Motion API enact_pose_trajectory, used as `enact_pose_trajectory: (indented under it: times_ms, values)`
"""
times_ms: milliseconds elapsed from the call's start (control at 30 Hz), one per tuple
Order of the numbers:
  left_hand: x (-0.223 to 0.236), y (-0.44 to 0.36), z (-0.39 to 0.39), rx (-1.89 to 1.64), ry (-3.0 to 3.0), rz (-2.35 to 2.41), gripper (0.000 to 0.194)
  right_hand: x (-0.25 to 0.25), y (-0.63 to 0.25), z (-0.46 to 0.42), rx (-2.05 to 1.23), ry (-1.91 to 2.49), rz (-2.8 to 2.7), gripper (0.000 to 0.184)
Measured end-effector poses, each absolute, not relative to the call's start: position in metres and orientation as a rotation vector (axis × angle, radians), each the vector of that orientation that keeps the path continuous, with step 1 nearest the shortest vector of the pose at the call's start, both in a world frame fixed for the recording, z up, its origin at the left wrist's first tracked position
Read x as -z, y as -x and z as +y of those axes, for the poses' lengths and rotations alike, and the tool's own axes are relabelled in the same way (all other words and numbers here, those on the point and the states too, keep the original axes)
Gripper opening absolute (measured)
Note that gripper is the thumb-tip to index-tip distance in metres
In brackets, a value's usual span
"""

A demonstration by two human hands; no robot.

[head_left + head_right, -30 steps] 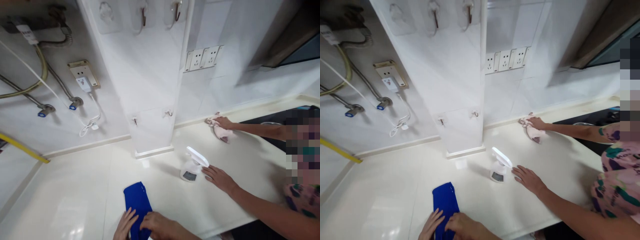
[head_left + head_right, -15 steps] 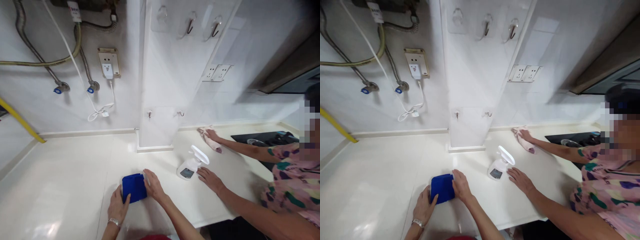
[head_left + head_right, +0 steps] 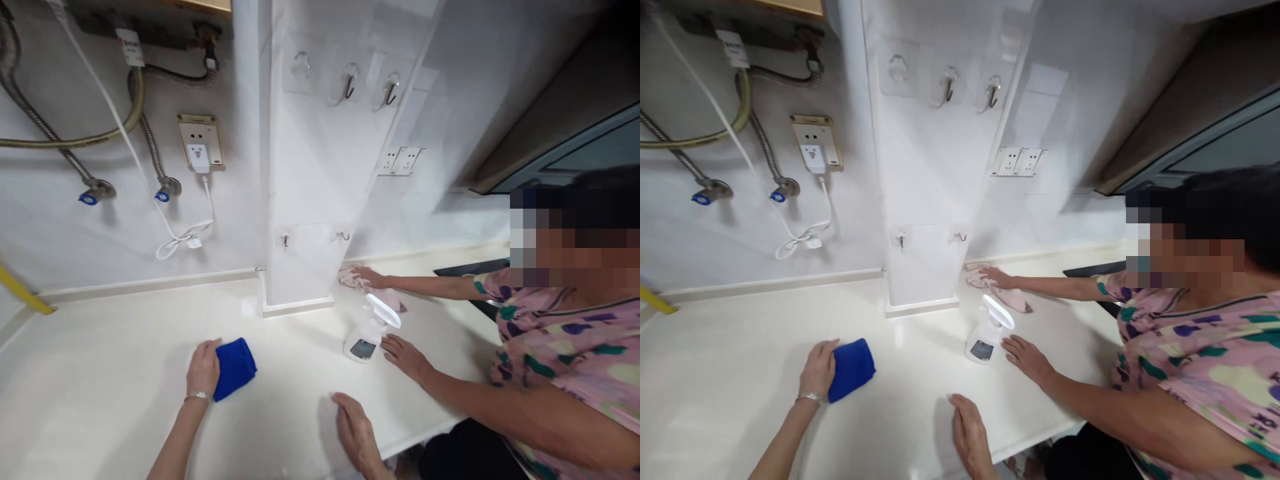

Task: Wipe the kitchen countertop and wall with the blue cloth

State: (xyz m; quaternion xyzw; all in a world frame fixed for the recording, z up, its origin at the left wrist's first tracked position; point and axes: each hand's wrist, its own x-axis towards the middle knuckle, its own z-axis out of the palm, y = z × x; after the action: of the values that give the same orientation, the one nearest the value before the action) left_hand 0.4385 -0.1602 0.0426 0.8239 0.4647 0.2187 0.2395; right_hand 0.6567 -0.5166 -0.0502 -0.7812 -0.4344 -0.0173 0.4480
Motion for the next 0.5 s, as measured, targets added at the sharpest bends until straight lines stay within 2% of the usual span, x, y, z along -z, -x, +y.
enact_pose_trajectory:
  times_ms: [100, 233, 333, 400, 500]
  values:
    - [-0.059, -0.441, -0.151, -0.701, -2.201, 1.528, 0.054, 0.058, -0.655, -0.522, 0.092, 1.977, -1.067, 0.032]
    - [-0.053, -0.443, -0.175, -0.344, -1.971, 1.826, 0.069, 0.073, -0.65, -0.525, 0.173, 2.015, -1.1, 0.033]
    - [-0.037, -0.433, -0.182, -0.302, -1.907, 1.785, 0.077, 0.081, -0.648, -0.524, 0.309, 2.046, -1.138, 0.036]
    - [-0.026, -0.425, -0.176, -0.319, -1.827, 1.707, 0.077, 0.085, -0.648, -0.523, 0.37, 2.079, -1.174, 0.037]
    - [-0.017, -0.417, -0.162, -0.352, -1.612, 1.615, 0.065, 0.091, -0.652, -0.524, 0.392, 2.149, -1.223, 0.038]
